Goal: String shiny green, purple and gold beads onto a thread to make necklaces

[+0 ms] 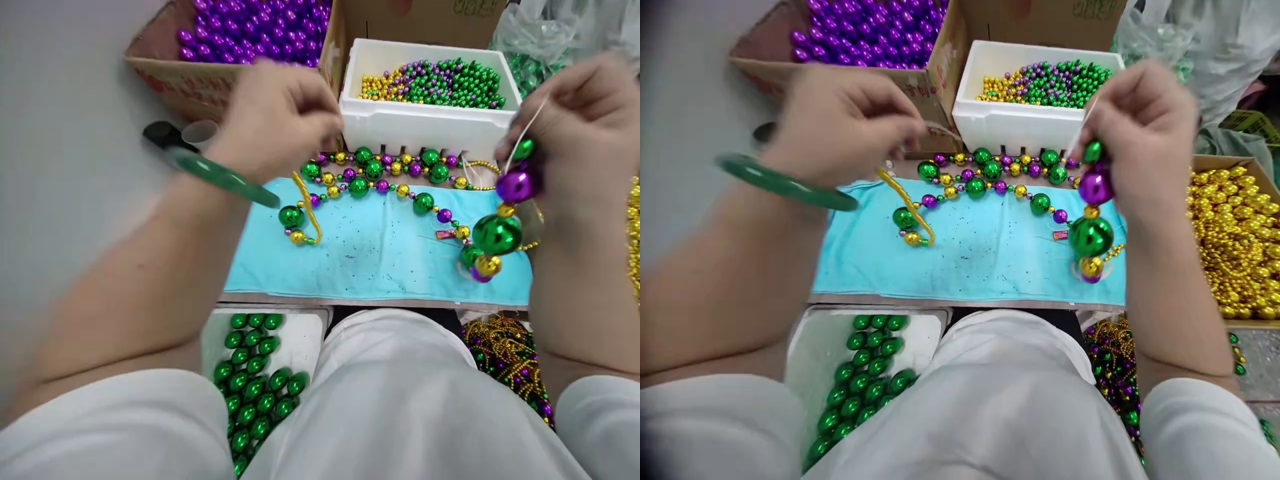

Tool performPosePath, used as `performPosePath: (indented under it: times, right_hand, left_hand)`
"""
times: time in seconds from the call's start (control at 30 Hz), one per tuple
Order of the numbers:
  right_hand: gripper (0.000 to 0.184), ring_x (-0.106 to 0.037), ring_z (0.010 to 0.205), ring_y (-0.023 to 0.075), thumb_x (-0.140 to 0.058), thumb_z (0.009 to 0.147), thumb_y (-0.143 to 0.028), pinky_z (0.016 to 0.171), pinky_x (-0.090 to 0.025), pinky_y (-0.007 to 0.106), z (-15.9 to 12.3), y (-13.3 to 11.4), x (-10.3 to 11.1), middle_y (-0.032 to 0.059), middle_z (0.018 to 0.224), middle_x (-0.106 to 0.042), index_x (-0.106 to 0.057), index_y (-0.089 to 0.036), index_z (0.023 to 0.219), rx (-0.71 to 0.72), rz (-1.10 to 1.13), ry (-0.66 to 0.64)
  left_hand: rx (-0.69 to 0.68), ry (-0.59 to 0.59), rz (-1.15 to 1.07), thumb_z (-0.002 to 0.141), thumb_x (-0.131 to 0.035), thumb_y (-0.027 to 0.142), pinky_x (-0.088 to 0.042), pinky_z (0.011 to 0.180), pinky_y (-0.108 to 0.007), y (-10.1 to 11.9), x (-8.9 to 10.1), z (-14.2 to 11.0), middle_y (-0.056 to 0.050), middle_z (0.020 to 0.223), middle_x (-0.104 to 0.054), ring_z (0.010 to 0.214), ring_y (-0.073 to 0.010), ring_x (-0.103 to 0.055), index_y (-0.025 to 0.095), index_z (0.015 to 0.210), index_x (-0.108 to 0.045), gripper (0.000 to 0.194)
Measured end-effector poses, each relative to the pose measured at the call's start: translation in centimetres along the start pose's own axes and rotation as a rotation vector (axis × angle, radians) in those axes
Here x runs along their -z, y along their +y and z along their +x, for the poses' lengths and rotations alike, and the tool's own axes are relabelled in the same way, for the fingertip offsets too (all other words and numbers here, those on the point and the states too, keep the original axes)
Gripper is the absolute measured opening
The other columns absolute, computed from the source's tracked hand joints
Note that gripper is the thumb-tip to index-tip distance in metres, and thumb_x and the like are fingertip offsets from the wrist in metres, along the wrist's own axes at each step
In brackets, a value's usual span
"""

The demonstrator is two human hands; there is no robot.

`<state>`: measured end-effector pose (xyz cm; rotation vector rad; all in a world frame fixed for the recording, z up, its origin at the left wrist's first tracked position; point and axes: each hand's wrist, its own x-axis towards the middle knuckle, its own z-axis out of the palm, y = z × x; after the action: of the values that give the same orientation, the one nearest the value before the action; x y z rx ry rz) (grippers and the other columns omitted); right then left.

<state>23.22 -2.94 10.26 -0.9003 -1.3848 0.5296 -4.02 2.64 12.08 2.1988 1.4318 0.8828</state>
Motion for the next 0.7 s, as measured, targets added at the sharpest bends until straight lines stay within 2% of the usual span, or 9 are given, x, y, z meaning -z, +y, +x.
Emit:
performPosePath:
  times: [0.07, 0.17, 0.27, 0.4, 0.47, 0.53, 0.6, 0.7]
  right_hand:
    - [0.016, -0.056, 0.051, 0.0077, -0.064, 0.079, -0.006, 0.051, -0.044, 0.023, -0.8, 1.0, -1.9, -0.0045, 0.057, -0.055, -0.056, -0.018, 0.071, -0.024, 0.077, -0.036]
    - [0.013, -0.055, 0.051, 0.0065, -0.062, 0.083, -0.014, 0.05, -0.045, 0.022, -1.2, 1.5, -4.7, -0.0053, 0.062, -0.057, -0.053, -0.02, 0.076, -0.139, 0.078, -0.139]
    - [0.014, -0.058, 0.057, 0.0076, -0.065, 0.08, -0.02, 0.052, -0.047, 0.021, -2.1, 1.6, -6.2, -0.0026, 0.072, -0.061, -0.053, -0.019, 0.072, -0.216, 0.046, -0.254]
    - [0.013, -0.064, 0.073, 0.0143, -0.065, 0.077, -0.028, 0.056, -0.049, 0.026, -5.8, 4.0, -6.9, 0.004, 0.093, -0.066, -0.058, -0.019, 0.071, -0.389, 0.048, -0.42]
    - [0.013, -0.063, 0.096, 0.0209, -0.064, 0.077, -0.028, 0.069, -0.051, 0.031, -7.8, 6.0, -7.4, 0.0052, 0.088, -0.067, -0.06, -0.019, 0.069, -0.383, 0.008, -0.456]
    - [0.011, -0.059, 0.107, 0.0219, -0.063, 0.077, -0.025, 0.084, -0.049, 0.035, -9.2, 7.7, -8.1, 0.0045, 0.083, -0.067, -0.062, -0.02, 0.067, -0.342, -0.049, -0.435]
    - [0.009, -0.061, 0.099, 0.0192, -0.063, 0.077, -0.022, 0.088, -0.046, 0.035, -9.9, 8.7, -8.7, 0.003, 0.082, -0.068, -0.064, -0.02, 0.068, -0.312, -0.098, -0.4]
    - [0.007, -0.06, 0.076, 0.0149, -0.064, 0.076, -0.023, 0.077, -0.048, 0.031, -9.9, 9.3, -9.4, 0.0012, 0.075, -0.065, -0.067, -0.02, 0.07, -0.303, -0.151, -0.342]
  left_hand:
    - [0.029, -0.038, -0.027, 0.075, -0.064, 0.014, -0.049, 0.069, -0.027, -0.6, -2.9, -0.9, 0.001, 0.06, -0.06, 0.062, -0.0094, -0.054, 0.012, 0.073, -0.068, 0.005]
    - [0.094, -0.079, -0.202, 0.074, -0.06, 0.013, -0.044, 0.054, -0.021, -2.2, -7.2, -2.2, 0.002, 0.056, -0.059, 0.051, -0.0074, -0.05, 0.015, 0.069, -0.065, 0.007]
    - [0.158, -0.07, -0.334, 0.073, -0.059, 0.016, -0.04, 0.047, -0.019, -3.7, -9.6, -3.1, 0.002, 0.056, -0.059, 0.045, -0.0061, -0.048, 0.015, 0.068, -0.062, 0.006]
    - [0.251, -0.093, -0.462, 0.074, -0.058, 0.018, -0.038, 0.044, -0.018, -4.3, -10.7, -4.6, 0.002, 0.057, -0.058, 0.043, -0.0054, -0.047, 0.014, 0.068, -0.06, 0.007]
    - [0.259, -0.124, -0.511, 0.074, -0.057, 0.017, -0.038, 0.044, -0.017, -4.4, -11.1, -5.4, 0.002, 0.057, -0.057, 0.044, -0.0047, -0.047, 0.014, 0.068, -0.06, 0.008]
    - [0.256, -0.162, -0.548, 0.075, -0.057, 0.016, -0.038, 0.045, -0.017, -4.4, -11.5, -6.1, 0.003, 0.056, -0.056, 0.044, -0.0041, -0.047, 0.014, 0.067, -0.06, 0.008]
    - [0.273, -0.196, -0.592, 0.075, -0.057, 0.014, -0.037, 0.045, -0.016, -4.7, -11.7, -6.5, 0.003, 0.055, -0.054, 0.045, -0.0037, -0.046, 0.014, 0.066, -0.059, 0.009]
    - [0.346, -0.227, -0.678, 0.076, -0.057, 0.012, -0.034, 0.043, -0.016, -5.2, -11.7, -6.6, 0.003, 0.056, -0.056, 0.044, -0.0031, -0.045, 0.013, 0.068, -0.06, 0.008]
